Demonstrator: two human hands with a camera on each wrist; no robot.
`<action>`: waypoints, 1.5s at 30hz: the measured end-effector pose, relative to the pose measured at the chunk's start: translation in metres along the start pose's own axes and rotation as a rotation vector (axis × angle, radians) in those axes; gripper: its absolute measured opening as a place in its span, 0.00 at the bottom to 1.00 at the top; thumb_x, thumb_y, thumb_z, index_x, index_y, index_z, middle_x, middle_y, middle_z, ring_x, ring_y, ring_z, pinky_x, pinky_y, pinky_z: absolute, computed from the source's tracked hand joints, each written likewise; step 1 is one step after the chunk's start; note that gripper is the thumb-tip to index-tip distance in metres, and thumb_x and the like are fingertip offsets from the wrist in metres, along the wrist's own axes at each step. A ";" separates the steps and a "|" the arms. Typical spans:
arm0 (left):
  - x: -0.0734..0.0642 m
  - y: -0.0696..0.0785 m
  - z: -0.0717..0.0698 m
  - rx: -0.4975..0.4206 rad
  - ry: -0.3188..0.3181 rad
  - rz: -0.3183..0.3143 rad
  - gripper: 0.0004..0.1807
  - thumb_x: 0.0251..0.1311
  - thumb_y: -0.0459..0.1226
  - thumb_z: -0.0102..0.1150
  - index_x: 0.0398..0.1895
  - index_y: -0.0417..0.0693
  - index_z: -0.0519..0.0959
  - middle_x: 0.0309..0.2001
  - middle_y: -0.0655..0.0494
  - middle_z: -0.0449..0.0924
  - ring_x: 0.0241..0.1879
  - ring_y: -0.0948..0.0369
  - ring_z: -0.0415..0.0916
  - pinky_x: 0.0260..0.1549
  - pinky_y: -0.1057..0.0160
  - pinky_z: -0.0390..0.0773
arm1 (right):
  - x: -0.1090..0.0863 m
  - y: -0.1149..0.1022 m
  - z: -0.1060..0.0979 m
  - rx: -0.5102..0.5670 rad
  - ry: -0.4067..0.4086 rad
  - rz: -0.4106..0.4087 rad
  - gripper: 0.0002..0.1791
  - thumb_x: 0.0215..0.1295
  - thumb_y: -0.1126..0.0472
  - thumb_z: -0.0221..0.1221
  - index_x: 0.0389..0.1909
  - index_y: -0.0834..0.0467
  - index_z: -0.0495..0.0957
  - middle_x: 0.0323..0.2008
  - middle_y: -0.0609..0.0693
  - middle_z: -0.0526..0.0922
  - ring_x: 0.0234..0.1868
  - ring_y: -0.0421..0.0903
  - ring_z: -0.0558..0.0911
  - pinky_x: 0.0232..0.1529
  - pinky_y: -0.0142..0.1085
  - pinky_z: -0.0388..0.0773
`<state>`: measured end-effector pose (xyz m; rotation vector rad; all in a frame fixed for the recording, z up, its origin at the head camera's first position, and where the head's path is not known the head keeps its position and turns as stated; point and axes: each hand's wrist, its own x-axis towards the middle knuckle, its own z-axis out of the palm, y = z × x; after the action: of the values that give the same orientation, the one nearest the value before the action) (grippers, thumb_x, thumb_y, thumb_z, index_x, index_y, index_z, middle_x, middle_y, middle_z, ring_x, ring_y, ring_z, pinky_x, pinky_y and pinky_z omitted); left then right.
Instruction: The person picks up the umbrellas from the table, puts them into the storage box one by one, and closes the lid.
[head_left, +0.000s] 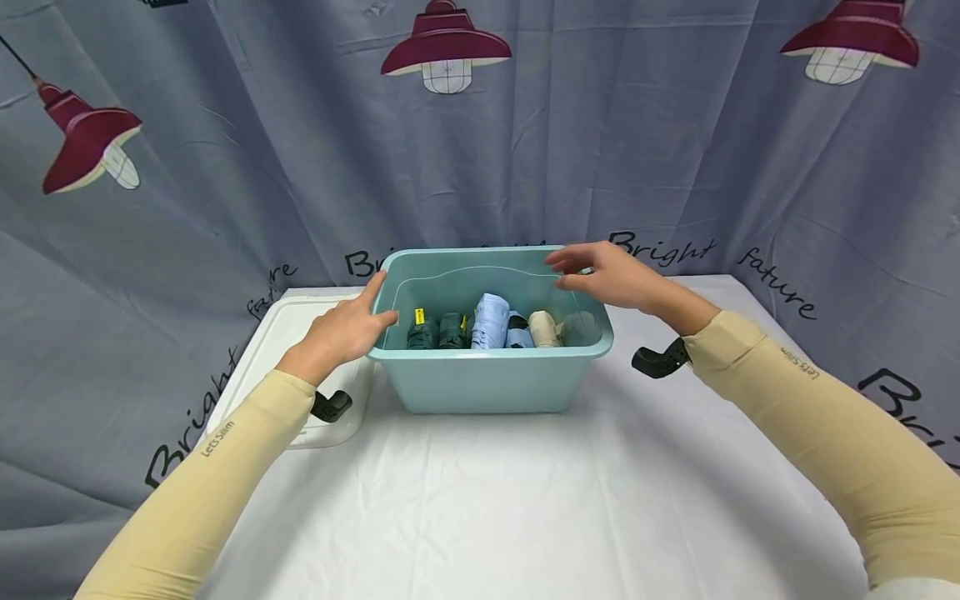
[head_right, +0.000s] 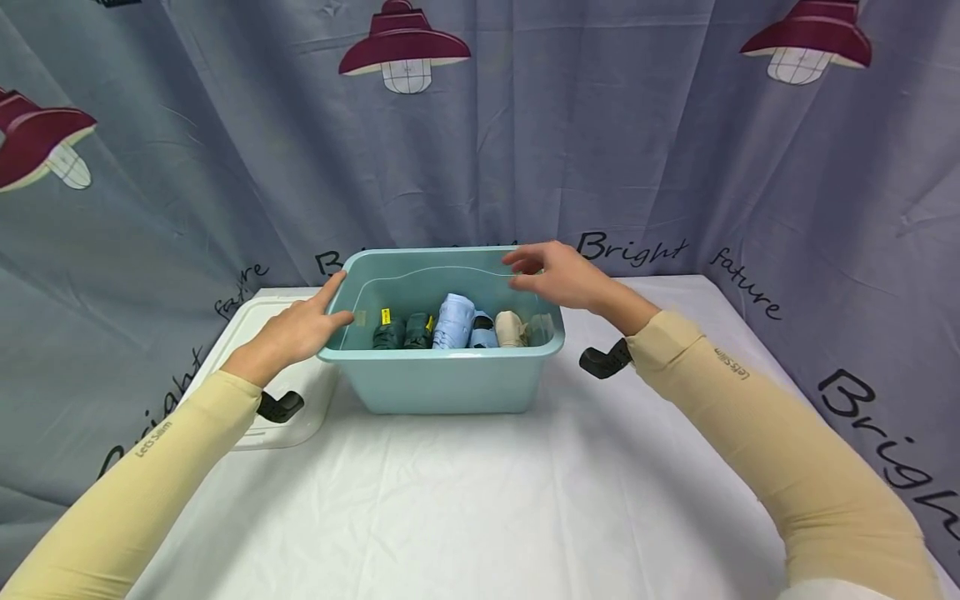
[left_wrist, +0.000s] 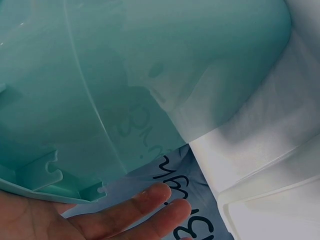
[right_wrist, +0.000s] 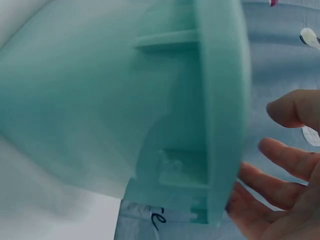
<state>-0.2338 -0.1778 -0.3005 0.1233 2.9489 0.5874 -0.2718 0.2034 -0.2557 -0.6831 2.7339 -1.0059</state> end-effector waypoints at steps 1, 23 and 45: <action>0.000 0.000 0.000 -0.001 -0.001 0.001 0.40 0.60 0.60 0.37 0.69 0.79 0.28 0.64 0.47 0.65 0.59 0.47 0.67 0.47 0.38 0.65 | -0.002 0.002 0.001 -0.006 0.029 -0.013 0.22 0.62 0.53 0.57 0.57 0.48 0.73 0.54 0.46 0.76 0.55 0.46 0.73 0.54 0.45 0.70; -0.001 0.001 0.002 -0.035 -0.003 0.002 0.39 0.60 0.60 0.36 0.68 0.81 0.28 0.65 0.47 0.63 0.59 0.46 0.66 0.46 0.40 0.66 | -0.033 0.051 0.027 0.005 0.223 0.047 0.38 0.58 0.45 0.60 0.67 0.49 0.59 0.66 0.47 0.62 0.62 0.55 0.65 0.52 0.54 0.68; -0.001 -0.003 -0.003 -0.076 0.159 0.127 0.39 0.59 0.58 0.45 0.73 0.59 0.49 0.67 0.51 0.61 0.63 0.50 0.61 0.53 0.43 0.64 | -0.032 0.057 0.041 0.224 0.242 0.142 0.37 0.58 0.45 0.59 0.68 0.38 0.56 0.67 0.51 0.58 0.64 0.55 0.61 0.55 0.56 0.65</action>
<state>-0.2332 -0.1824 -0.2986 0.2695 3.0833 0.7586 -0.2527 0.2324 -0.3241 -0.3461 2.7555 -1.4138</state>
